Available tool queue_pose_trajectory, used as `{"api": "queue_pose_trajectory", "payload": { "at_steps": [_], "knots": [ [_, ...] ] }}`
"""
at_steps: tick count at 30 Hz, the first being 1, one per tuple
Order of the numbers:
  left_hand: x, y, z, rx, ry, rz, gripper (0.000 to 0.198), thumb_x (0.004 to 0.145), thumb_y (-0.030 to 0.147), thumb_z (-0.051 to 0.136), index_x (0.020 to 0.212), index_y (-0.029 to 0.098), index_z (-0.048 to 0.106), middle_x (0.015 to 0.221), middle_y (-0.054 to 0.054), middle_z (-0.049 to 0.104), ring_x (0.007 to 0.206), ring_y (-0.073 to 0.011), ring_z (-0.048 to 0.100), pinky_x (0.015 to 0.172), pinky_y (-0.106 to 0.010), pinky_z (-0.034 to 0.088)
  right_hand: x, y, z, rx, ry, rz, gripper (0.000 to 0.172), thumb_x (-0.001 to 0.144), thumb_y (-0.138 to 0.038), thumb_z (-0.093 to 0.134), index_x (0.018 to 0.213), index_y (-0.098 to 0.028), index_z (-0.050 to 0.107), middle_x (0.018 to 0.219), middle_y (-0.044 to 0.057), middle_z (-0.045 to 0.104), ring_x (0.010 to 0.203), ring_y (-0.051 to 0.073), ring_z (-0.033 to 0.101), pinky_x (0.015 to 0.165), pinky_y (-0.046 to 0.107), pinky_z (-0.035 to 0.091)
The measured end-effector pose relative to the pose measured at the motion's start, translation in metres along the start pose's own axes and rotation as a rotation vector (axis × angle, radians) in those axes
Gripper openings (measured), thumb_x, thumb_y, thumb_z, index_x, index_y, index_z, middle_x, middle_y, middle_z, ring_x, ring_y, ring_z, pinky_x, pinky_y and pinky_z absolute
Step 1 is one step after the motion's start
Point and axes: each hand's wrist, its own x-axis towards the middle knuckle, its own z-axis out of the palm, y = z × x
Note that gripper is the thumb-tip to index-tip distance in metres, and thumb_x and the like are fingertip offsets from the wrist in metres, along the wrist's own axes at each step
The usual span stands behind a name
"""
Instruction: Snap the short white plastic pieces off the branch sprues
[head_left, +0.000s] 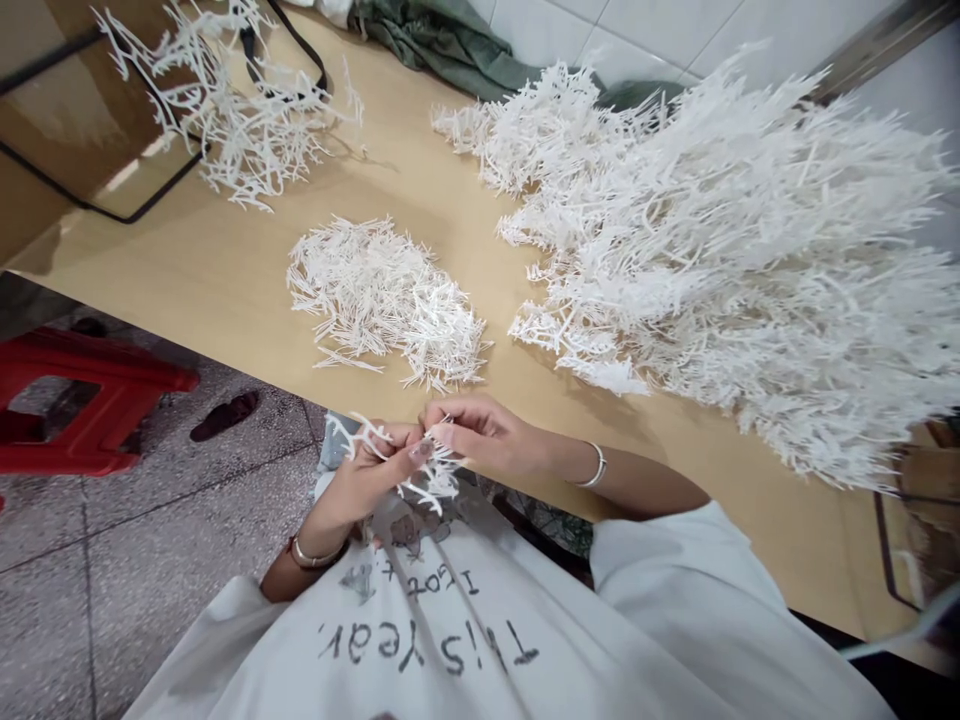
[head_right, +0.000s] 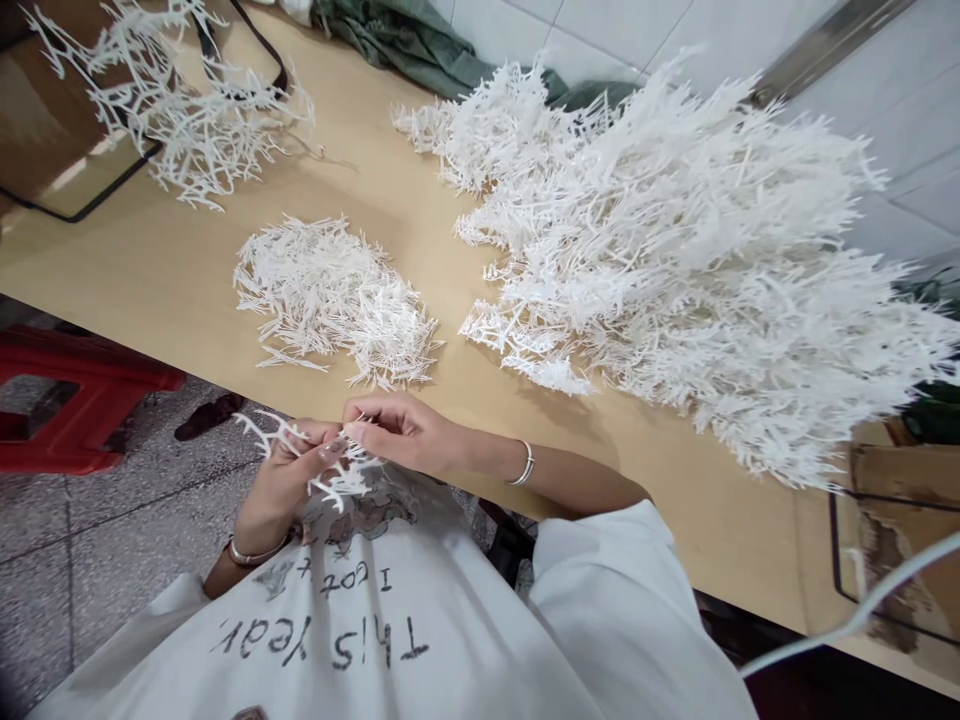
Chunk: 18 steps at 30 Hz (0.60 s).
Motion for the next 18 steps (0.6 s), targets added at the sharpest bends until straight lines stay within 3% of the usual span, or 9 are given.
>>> {"api": "queue_pose_trajectory", "payload": {
  "at_steps": [6, 9, 11, 15, 18],
  "knots": [
    [0.009, -0.007, 0.002, -0.333, -0.066, -0.222, 0.057, 0.059, 0.058, 0.071, 0.042, 0.019, 0.032, 0.036, 0.007, 0.023, 0.033, -0.0039, 0.017, 0.032, -0.021, 0.013, 0.003, 0.012, 0.004, 0.479, -0.107, 0.027, 0.031, 0.092, -0.037, 0.048, 0.069, -0.017, 0.039, 0.054, -0.01, 0.025, 0.043, 0.003, 0.023, 0.043, 0.018, 0.02],
    [0.012, -0.003, 0.006, -0.458, -0.018, -0.218, 0.062, 0.051, 0.063, 0.071, 0.042, 0.021, 0.025, 0.035, 0.008, 0.019, 0.032, -0.0043, 0.015, 0.028, -0.021, 0.012, 0.004, 0.006, -0.005, 0.52, -0.075, -0.046, 0.033, 0.094, -0.035, 0.043, 0.068, -0.019, 0.034, 0.056, -0.01, 0.023, 0.041, 0.002, 0.019, 0.042, 0.018, 0.021],
    [0.01, -0.002, 0.007, -0.41, 0.051, -0.189, 0.061, 0.053, 0.061, 0.071, 0.042, 0.021, 0.026, 0.036, 0.007, 0.02, 0.033, -0.0047, 0.016, 0.029, -0.021, 0.013, 0.004, -0.002, -0.013, 0.333, 0.039, -0.1, 0.033, 0.095, -0.037, 0.042, 0.069, -0.019, 0.033, 0.058, -0.009, 0.024, 0.043, 0.003, 0.021, 0.044, 0.019, 0.023],
    [0.003, -0.005, 0.007, -0.162, 0.2, -0.077, 0.048, 0.072, 0.049, 0.065, 0.046, 0.017, 0.041, 0.041, 0.005, 0.033, 0.039, -0.006, 0.024, 0.038, -0.022, 0.018, 0.006, -0.014, -0.029, -0.5, 0.379, -0.209, 0.029, 0.095, -0.038, 0.043, 0.074, -0.017, 0.044, 0.057, -0.006, 0.033, 0.047, 0.005, 0.029, 0.047, 0.021, 0.024],
    [0.0, -0.005, 0.006, 0.108, 0.263, 0.034, 0.042, 0.083, 0.044, 0.057, 0.052, 0.017, 0.05, 0.046, 0.004, 0.04, 0.043, -0.0076, 0.031, 0.043, -0.024, 0.023, 0.01, -0.012, -0.042, -1.02, 0.516, -0.219, 0.03, 0.098, -0.031, 0.036, 0.074, -0.016, 0.046, 0.062, -0.002, 0.042, 0.053, 0.008, 0.036, 0.054, 0.023, 0.028]
  ]
}}
